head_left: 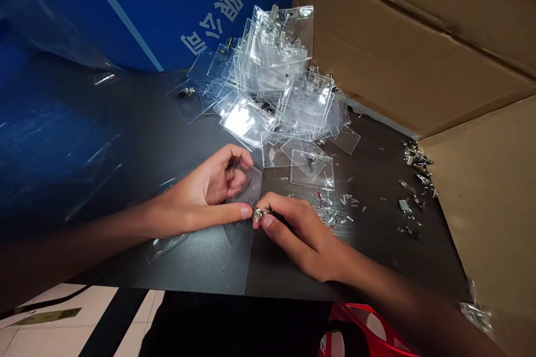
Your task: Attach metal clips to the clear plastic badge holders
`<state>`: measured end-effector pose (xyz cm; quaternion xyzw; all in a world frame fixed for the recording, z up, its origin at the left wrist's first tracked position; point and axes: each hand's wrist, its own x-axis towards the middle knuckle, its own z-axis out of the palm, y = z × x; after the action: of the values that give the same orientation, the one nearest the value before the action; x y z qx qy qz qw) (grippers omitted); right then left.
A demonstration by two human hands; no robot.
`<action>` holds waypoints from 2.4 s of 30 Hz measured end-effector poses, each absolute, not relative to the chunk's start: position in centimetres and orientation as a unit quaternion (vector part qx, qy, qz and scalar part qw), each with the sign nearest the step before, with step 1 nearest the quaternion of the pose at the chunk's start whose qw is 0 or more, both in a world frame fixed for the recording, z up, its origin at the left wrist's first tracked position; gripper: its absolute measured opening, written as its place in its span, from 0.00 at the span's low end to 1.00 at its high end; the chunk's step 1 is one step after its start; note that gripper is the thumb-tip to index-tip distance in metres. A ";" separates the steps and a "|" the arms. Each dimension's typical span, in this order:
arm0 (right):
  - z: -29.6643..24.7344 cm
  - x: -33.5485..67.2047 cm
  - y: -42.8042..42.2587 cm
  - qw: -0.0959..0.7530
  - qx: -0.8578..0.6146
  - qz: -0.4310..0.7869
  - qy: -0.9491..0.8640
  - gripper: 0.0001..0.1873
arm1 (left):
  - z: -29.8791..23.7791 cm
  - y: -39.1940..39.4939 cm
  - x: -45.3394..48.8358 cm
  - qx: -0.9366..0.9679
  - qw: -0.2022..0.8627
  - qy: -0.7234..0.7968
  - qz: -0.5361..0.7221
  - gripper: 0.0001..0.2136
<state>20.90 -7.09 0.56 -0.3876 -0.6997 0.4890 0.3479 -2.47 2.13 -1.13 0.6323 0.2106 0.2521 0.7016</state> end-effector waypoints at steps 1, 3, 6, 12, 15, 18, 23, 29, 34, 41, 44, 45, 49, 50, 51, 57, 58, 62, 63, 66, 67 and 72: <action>0.6 20.9 -7.1 0.351 -0.387 0.484 -0.702 0.11 | -1.0 2.1 -2.3 0.633 0.694 0.219 0.262 0.21; 0.5 20.9 -7.1 0.358 -0.382 0.477 -0.706 0.11 | -0.5 2.1 -2.1 0.635 0.684 0.241 0.267 0.20; 0.5 21.0 -7.1 0.362 -0.379 0.476 -0.706 0.11 | 0.2 1.9 -1.9 0.639 0.673 0.273 0.254 0.21; 0.2 20.8 -7.1 0.364 -0.382 0.459 -0.715 0.10 | 0.4 1.4 -1.5 0.649 0.629 0.317 0.286 0.22; -0.1 20.4 -7.1 0.370 -0.399 0.448 -0.709 0.10 | 0.3 1.0 -1.3 0.646 0.614 0.335 0.305 0.23; -0.2 20.1 -7.1 0.375 -0.428 0.429 -0.701 0.13 | 0.4 0.5 -1.1 0.651 0.595 0.348 0.318 0.23; -0.1 20.1 -6.9 0.397 -0.427 0.399 -0.708 0.21 | 0.9 0.1 -1.0 0.646 0.600 0.348 0.319 0.23; 0.0 20.1 -6.9 0.366 -0.451 0.360 -0.730 0.20 | 0.3 1.0 -1.3 0.601 0.708 0.302 0.217 0.21; -0.7 20.4 -6.8 0.372 -0.511 0.330 -0.701 0.08 | -1.7 1.9 -1.3 0.541 0.744 0.295 0.260 0.22; -0.8 21.0 -5.7 0.456 -0.517 0.437 -0.578 0.17 | -2.3 2.1 -1.0 0.530 0.740 0.268 0.316 0.22; 0.4 21.4 -5.3 0.468 -0.525 0.466 -0.536 0.22 | -2.3 2.4 -1.0 0.539 0.722 0.279 0.331 0.21; 0.9 21.6 -5.1 0.466 -0.531 0.472 -0.527 0.23 | -2.3 2.6 -1.0 0.543 0.716 0.282 0.337 0.21; 2.9 22.5 -3.7 0.454 -0.560 0.462 -0.516 0.25 | -1.9 2.8 -1.2 0.579 0.685 0.297 0.328 0.18; 3.4 22.8 -3.1 0.450 -0.565 0.453 -0.522 0.24 | -1.6 2.7 -1.2 0.593 0.674 0.304 0.319 0.17; 4.0 23.1 -2.5 0.445 -0.570 0.441 -0.532 0.24 | -1.1 2.6 -1.3 0.609 0.660 0.312 0.309 0.17; 7.9 26.3 4.1 0.396 -0.640 0.236 -0.614 0.23 | 1.1 2.1 -2.0 0.706 0.533 0.357 0.299 0.14; 8.5 27.0 5.5 0.395 -0.652 0.206 -0.613 0.23 | 1.2 2.1 -2.1 0.724 0.512 0.353 0.299 0.13; 9.9 28.8 10.9 0.397 -0.682 0.139 -0.599 0.19 | 1.1 2.2 -2.5 0.802 0.440 0.304 0.267 0.13; 9.9 28.9 11.6 0.400 -0.688 0.123 -0.594 0.20 | 1.1 2.2 -2.6 0.820 0.429 0.282 0.253 0.12; 9.7 29.1 11.1 0.406 -0.709 0.076 -0.572 0.24 | 1.4 1.9 -3.0 0.867 0.407 0.207 0.201 0.09; 9.6 29.2 9.9 0.400 -0.718 0.060 -0.566 0.25 | 1.6 1.9 -3.2 0.879 0.396 0.187 0.189 0.09; 7.7 32.6 -1.8 0.246 -0.787 -0.031 -0.565 0.23 | 2.9 1.6 -5.1 0.893 0.332 0.241 0.187 0.02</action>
<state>32.57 -1.77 7.70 -0.7870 -0.5651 -0.0305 0.2459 -5.12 1.65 2.87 0.8927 0.2409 0.1869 0.3317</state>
